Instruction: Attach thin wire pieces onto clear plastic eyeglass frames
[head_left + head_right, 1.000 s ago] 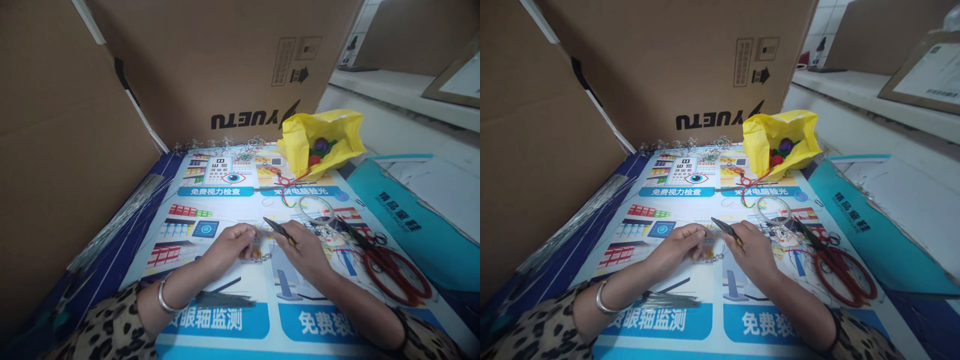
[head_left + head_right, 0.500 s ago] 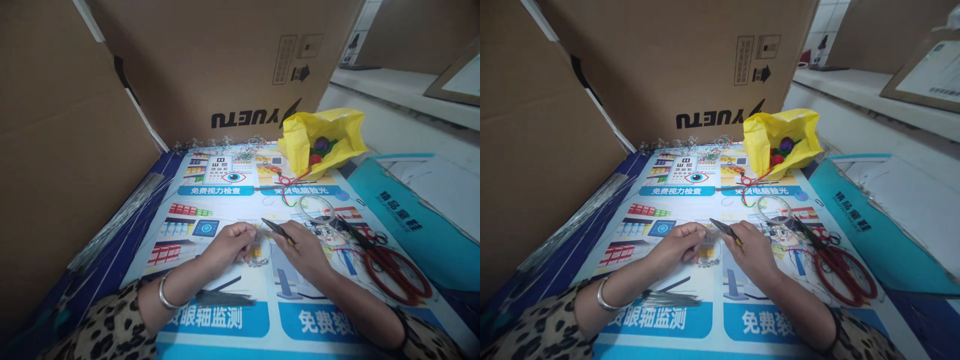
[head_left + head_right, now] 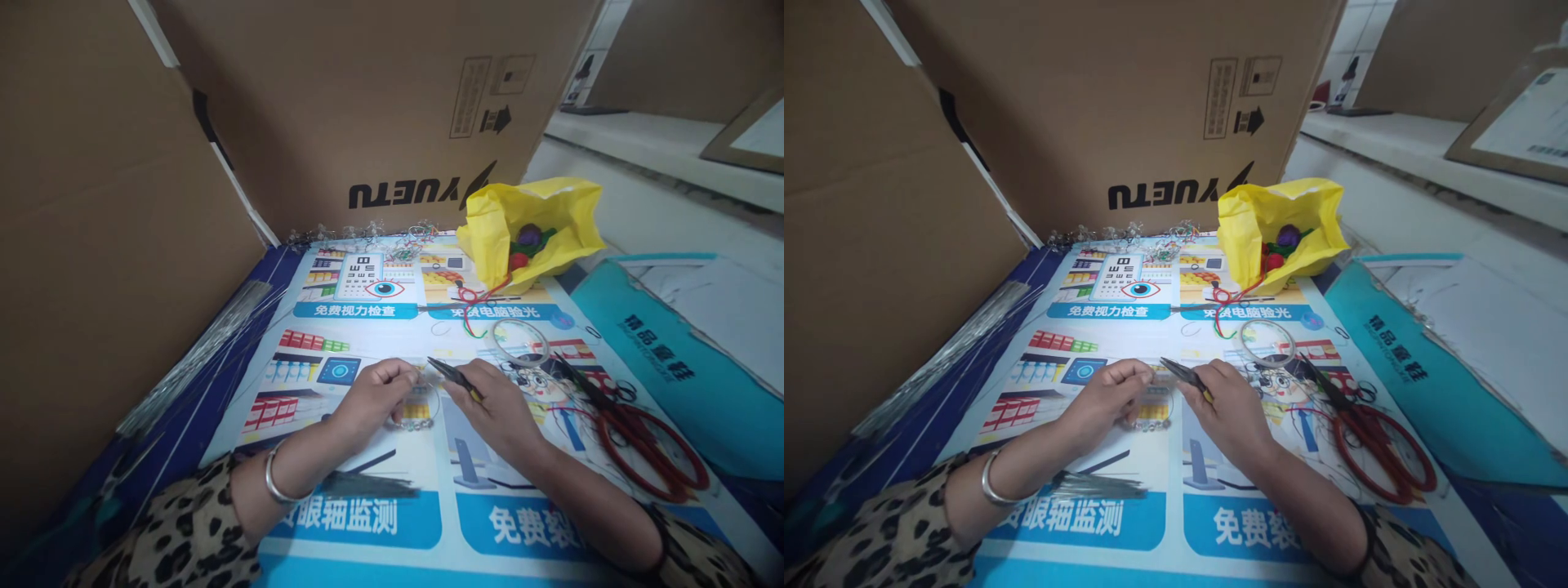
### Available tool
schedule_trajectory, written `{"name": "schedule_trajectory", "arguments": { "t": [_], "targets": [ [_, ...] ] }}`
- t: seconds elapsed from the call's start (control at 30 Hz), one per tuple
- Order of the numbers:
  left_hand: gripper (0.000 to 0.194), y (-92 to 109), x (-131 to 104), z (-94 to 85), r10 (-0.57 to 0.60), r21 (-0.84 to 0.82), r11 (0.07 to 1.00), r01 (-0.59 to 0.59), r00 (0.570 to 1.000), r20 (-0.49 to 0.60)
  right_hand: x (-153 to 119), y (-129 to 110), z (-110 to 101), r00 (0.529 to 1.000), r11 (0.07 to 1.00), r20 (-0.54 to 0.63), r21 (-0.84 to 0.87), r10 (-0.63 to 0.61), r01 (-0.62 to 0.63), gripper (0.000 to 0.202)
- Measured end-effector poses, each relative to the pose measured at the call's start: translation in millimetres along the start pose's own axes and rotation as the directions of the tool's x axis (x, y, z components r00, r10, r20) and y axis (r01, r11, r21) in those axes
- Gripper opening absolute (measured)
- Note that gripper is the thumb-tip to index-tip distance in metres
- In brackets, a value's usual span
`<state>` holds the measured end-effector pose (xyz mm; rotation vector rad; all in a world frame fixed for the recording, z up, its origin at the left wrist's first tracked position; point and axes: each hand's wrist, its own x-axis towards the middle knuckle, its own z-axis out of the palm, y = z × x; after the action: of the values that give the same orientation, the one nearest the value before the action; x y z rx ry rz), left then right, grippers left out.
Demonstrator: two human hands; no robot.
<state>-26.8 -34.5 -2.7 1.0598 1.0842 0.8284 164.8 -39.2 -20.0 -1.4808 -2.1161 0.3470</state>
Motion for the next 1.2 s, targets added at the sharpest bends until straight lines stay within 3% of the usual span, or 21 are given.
{"name": "schedule_trajectory", "arguments": {
  "t": [0.2, 0.3, 0.4, 0.53, 0.63, 0.73, 0.83, 0.93, 1.2],
  "targets": [
    [0.014, -0.1, 3.2, -0.5, 0.055, -0.056, 0.997, -0.061, 0.994, -0.1, 1.6, 0.5, -1.4, 0.998, 1.0, -0.062, 0.007, 0.028, -0.027, 0.028],
    [0.014, -0.3, 4.2, -0.7, 0.065, -0.069, 0.995, -0.074, 0.99, -0.123, 1.3, 1.1, -2.7, 0.991, 0.996, -0.112, -0.065, -0.072, 0.065, 0.026],
    [0.016, -0.8, 3.2, -1.0, 0.085, -0.029, 0.996, -0.088, 0.993, -0.087, -0.1, -1.1, -5.1, 0.972, 0.96, -0.09, -0.2, -0.215, 0.194, 0.025],
    [0.017, 1.1, 0.0, -0.5, 0.125, 0.057, 0.991, -0.122, 0.991, -0.049, -1.6, -4.8, -11.7, 0.956, 0.919, -0.077, -0.306, -0.283, 0.248, 0.021],
    [0.017, 3.7, -1.2, -0.2, 0.123, 0.065, 0.991, -0.12, 0.991, -0.043, -0.3, -1.8, -16.0, 0.919, 0.92, -0.194, -0.267, -0.344, 0.288, 0.016],
    [0.016, 4.6, -0.7, -1.0, 0.108, -0.03, 0.994, -0.108, 0.994, -0.002, 3.4, 7.0, -14.5, 0.927, 0.956, -0.256, -0.175, -0.275, 0.235, 0.013],
    [0.017, 3.8, 0.0, -2.6, 0.096, -0.126, 0.988, -0.085, 0.992, 0.087, 6.4, 14.5, -9.0, 0.956, 0.97, -0.194, -0.146, -0.219, 0.192, 0.016],
    [0.016, 3.1, 0.0, -4.0, 0.077, -0.172, 0.984, -0.052, 0.987, 0.142, 5.9, 14.3, -6.3, 0.955, 0.959, -0.127, -0.138, -0.267, 0.249, 0.018],
    [0.019, 4.2, 0.8, -4.4, 0.067, -0.146, 0.988, -0.044, 0.986, 0.155, 2.6, 0.6, -15.8, 0.945, 0.935, -0.079, -0.195, -0.317, 0.298, 0.017]
  ]
}}
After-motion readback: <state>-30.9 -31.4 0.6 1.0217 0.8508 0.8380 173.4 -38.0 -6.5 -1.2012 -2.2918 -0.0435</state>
